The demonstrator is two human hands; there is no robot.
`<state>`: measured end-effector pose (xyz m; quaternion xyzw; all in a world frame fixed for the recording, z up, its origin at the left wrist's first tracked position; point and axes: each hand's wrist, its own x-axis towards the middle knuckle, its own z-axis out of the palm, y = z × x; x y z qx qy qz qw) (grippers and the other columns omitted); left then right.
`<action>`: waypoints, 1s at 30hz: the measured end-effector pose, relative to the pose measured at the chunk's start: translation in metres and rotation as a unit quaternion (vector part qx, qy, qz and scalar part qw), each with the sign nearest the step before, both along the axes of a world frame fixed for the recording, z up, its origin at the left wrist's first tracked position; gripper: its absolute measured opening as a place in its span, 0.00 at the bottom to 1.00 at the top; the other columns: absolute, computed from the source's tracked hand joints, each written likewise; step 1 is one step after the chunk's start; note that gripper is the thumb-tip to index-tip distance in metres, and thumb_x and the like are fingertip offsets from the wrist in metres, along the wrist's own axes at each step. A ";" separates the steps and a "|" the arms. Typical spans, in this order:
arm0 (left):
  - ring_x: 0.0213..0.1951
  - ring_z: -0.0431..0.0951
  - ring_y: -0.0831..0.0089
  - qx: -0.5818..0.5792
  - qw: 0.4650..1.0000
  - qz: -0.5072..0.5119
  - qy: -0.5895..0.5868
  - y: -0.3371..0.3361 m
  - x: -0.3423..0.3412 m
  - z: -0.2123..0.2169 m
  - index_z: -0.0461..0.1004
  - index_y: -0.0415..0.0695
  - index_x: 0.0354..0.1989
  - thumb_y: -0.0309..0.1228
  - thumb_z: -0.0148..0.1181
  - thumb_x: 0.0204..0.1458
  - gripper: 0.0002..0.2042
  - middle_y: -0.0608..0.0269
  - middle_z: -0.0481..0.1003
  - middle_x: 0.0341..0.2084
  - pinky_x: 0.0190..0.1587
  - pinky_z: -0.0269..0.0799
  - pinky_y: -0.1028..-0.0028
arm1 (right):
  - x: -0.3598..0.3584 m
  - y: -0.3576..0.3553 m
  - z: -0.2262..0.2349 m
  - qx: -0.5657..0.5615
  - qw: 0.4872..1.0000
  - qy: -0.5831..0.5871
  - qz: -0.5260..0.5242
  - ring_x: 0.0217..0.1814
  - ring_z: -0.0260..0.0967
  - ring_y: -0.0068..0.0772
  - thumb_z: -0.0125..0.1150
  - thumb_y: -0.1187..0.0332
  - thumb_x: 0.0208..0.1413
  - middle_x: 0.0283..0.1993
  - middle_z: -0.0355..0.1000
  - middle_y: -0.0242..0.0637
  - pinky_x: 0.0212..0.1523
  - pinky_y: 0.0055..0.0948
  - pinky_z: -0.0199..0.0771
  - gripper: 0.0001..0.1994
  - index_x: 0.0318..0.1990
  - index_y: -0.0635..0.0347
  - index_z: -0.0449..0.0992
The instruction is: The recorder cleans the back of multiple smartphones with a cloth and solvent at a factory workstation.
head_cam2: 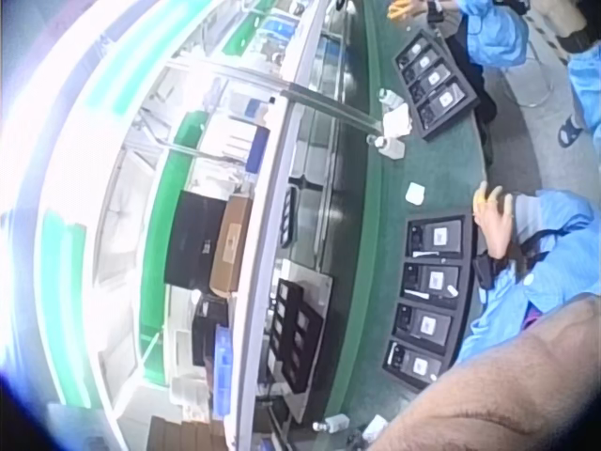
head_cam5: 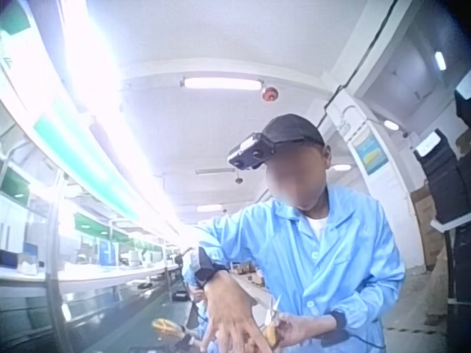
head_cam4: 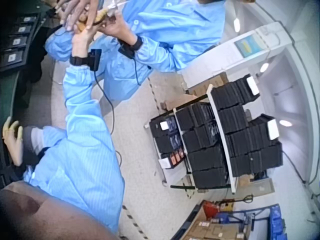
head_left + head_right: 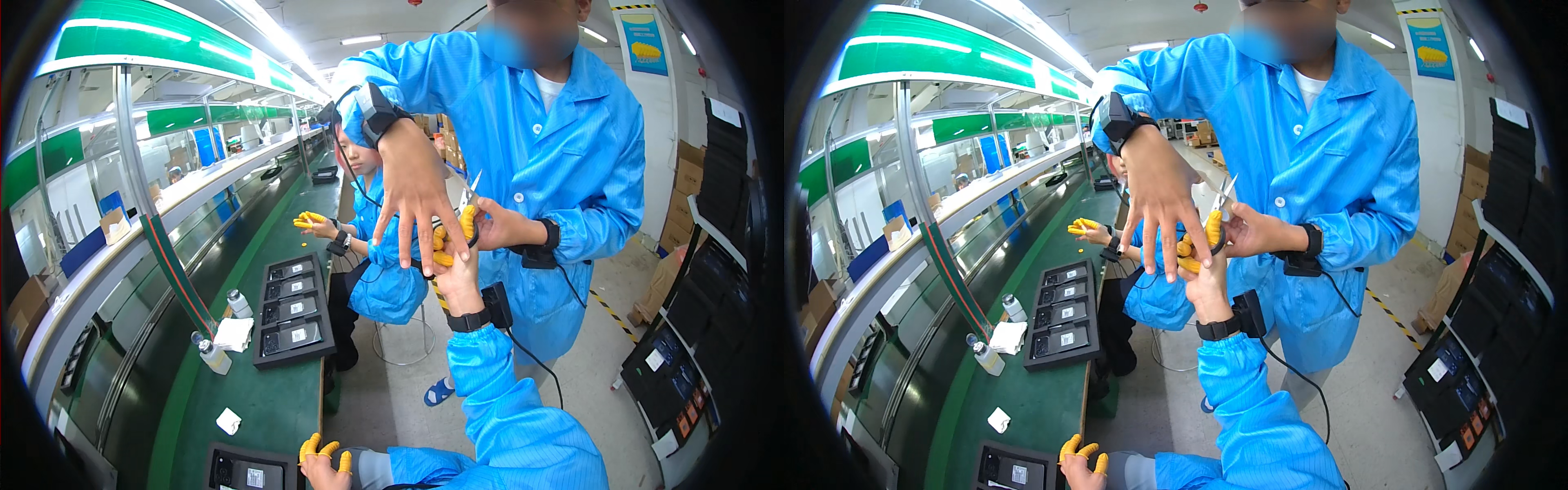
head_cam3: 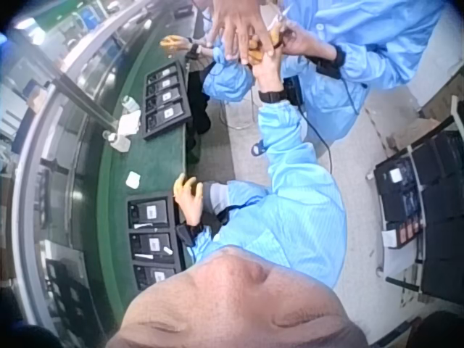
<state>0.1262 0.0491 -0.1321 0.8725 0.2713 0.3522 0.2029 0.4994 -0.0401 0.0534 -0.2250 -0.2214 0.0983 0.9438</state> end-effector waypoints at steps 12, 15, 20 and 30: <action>0.57 0.65 0.51 -0.017 1.000 -0.002 0.007 -0.003 0.000 0.004 0.76 0.41 0.41 0.33 0.63 0.48 0.13 0.47 0.69 0.52 0.59 0.60 0.59 | -0.009 -0.015 0.014 0.010 0.997 -0.032 0.066 0.16 0.63 0.20 0.44 0.53 0.63 0.27 0.69 0.31 0.09 0.15 0.50 0.15 0.37 0.54 0.69; 0.56 0.66 0.52 -0.021 1.000 0.010 0.020 0.008 0.002 -0.016 0.78 0.40 0.40 0.31 0.66 0.43 0.14 0.46 0.69 0.52 0.59 0.58 0.58 | -0.008 -0.009 0.016 -0.001 0.998 0.000 0.058 0.16 0.62 0.19 0.45 0.54 0.63 0.27 0.69 0.31 0.09 0.15 0.50 0.14 0.37 0.54 0.69; 0.57 0.65 0.51 -0.010 1.000 0.001 0.006 -0.002 0.002 0.004 0.76 0.41 0.41 0.33 0.63 0.48 0.13 0.47 0.69 0.52 0.59 0.60 0.58 | 0.005 -0.009 0.005 -0.012 0.999 0.001 0.044 0.15 0.60 0.18 0.46 0.56 0.63 0.25 0.68 0.29 0.09 0.15 0.49 0.13 0.37 0.54 0.69; 0.55 0.67 0.49 0.002 1.000 0.000 -0.008 -0.007 0.001 0.002 0.76 0.41 0.40 0.32 0.64 0.47 0.13 0.46 0.70 0.51 0.58 0.62 0.57 | -0.040 -0.022 -0.016 -0.077 0.992 -0.022 0.100 0.17 0.61 0.21 0.41 0.40 0.61 0.29 0.72 0.36 0.12 0.17 0.52 0.25 0.36 0.54 0.71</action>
